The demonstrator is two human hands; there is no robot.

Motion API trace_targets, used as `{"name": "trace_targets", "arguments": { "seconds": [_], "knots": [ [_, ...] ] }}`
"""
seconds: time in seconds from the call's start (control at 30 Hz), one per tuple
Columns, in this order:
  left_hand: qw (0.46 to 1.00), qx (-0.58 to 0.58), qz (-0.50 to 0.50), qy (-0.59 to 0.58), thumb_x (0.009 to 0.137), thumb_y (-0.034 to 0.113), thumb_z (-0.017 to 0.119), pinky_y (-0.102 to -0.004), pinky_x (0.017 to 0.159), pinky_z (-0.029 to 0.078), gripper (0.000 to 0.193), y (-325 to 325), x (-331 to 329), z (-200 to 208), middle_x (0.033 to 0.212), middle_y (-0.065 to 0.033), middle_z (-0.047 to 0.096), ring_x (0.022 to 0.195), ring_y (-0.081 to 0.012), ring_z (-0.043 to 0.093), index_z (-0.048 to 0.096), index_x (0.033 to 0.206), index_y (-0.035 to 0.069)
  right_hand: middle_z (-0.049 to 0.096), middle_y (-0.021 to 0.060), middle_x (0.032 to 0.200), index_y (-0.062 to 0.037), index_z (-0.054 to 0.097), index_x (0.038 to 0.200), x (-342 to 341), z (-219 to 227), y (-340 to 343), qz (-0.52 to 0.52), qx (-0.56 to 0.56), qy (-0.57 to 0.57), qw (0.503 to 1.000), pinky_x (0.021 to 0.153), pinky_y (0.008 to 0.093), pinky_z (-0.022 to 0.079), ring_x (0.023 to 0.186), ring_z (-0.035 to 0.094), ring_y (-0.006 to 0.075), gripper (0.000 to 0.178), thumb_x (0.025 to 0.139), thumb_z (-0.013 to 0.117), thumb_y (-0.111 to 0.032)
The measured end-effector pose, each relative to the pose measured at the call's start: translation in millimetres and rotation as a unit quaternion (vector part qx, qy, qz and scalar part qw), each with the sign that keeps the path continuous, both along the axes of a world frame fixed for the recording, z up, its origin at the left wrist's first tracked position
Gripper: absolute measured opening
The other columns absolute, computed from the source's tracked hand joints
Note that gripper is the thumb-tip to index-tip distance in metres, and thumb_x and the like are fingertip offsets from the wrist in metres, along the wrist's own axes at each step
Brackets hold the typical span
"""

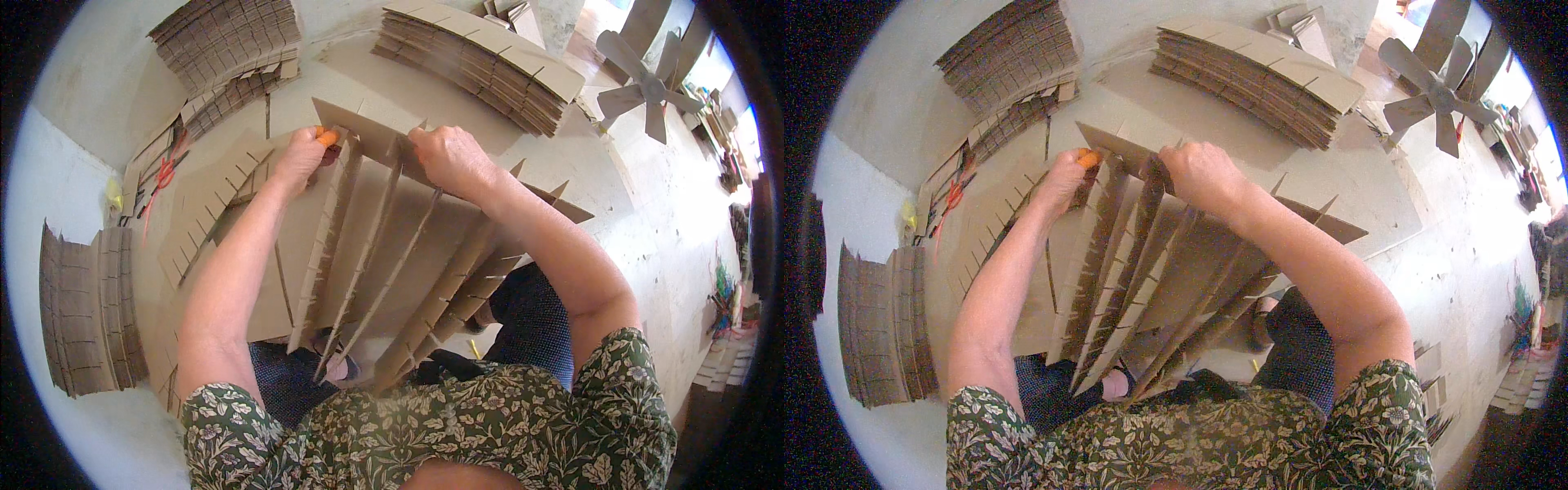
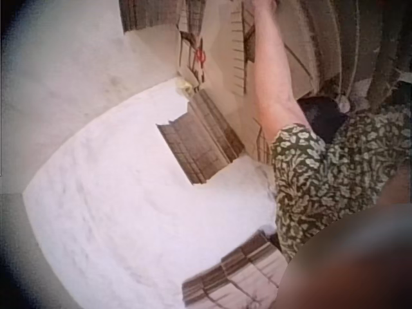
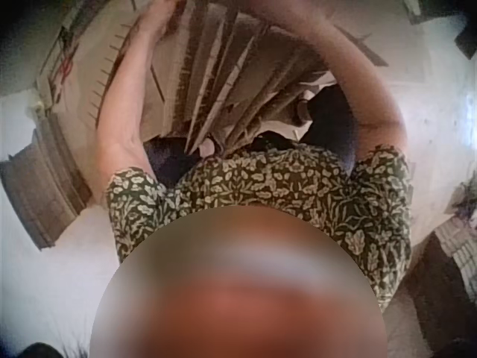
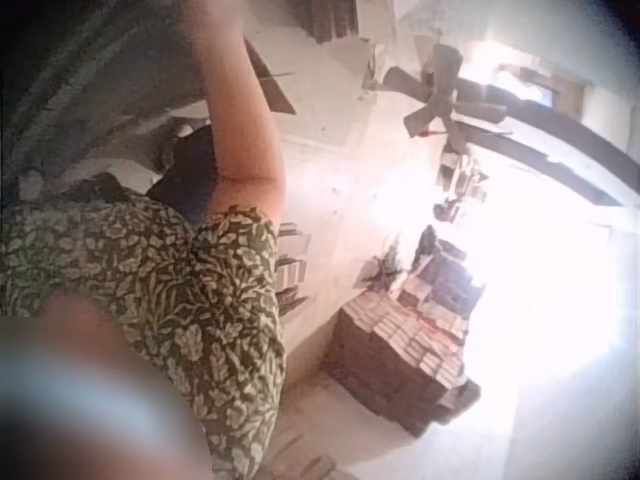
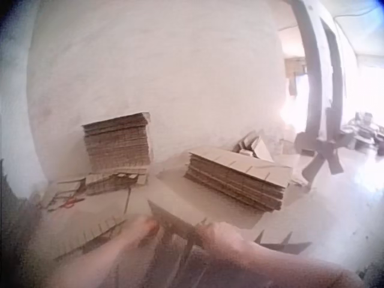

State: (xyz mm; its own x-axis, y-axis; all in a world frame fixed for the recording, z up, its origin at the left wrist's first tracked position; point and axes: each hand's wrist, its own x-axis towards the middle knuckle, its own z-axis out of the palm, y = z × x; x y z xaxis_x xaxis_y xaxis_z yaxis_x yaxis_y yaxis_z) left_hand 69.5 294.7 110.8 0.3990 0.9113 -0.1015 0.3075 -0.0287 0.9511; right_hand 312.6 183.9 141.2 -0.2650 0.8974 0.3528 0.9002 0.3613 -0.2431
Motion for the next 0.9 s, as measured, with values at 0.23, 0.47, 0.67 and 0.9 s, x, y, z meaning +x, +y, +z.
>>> {"name": "trace_targets", "arguments": {
  "seconds": [0.23,0.47,0.67,0.9],
  "knots": [
    [0.976,0.168,0.023,0.140,0.092,0.026,0.056,-0.0288,0.076,0.047,0.026,3,-25,-1,0.095,-0.0050,0.064,0.088,-0.0179,0.060,0.062,0.109,0.008,0.064,0.0219,0.081,-0.0032,0.062,0.087,-4,1,29,-0.031,-0.051,-0.054,0.997,0.071,0.0477,0.052,0.081,0.063,0.0403,0.014,0.077,0.053,-0.006],
    [0.708,0.463,-0.078,0.527,0.088,0.025,0.058,-0.0460,0.095,0.041,0.041,-12,-76,-47,0.139,-0.0049,0.043,0.127,-0.0262,0.040,0.050,0.128,0.021,0.065,0.0208,0.090,-0.0050,0.065,0.091,-8,-3,62,-0.073,-0.066,-0.061,0.993,0.077,0.0463,0.052,0.088,0.063,0.0391,0.020,0.077,0.052,-0.007],
    [0.799,0.338,-0.020,0.497,0.089,0.023,0.057,-0.0417,0.102,0.037,0.042,16,-121,-57,0.143,-0.0051,0.039,0.129,-0.0272,0.038,0.048,0.130,0.019,0.065,0.0193,0.095,-0.0068,0.066,0.092,-9,-2,84,-0.102,-0.049,-0.075,0.991,0.079,0.0452,0.052,0.092,0.063,0.0369,0.021,0.079,0.050,-0.009],
    [0.896,0.313,0.111,0.296,0.085,0.025,0.065,-0.0404,0.105,0.034,0.060,-62,-199,-22,0.140,-0.0159,0.041,0.128,-0.0321,0.038,0.039,0.137,0.011,0.065,0.0196,0.100,-0.0064,0.067,0.096,19,-11,114,-0.174,-0.066,-0.073,0.980,0.081,0.0455,0.052,0.096,0.063,0.0365,0.022,0.081,0.051,-0.010]
  ]
}}
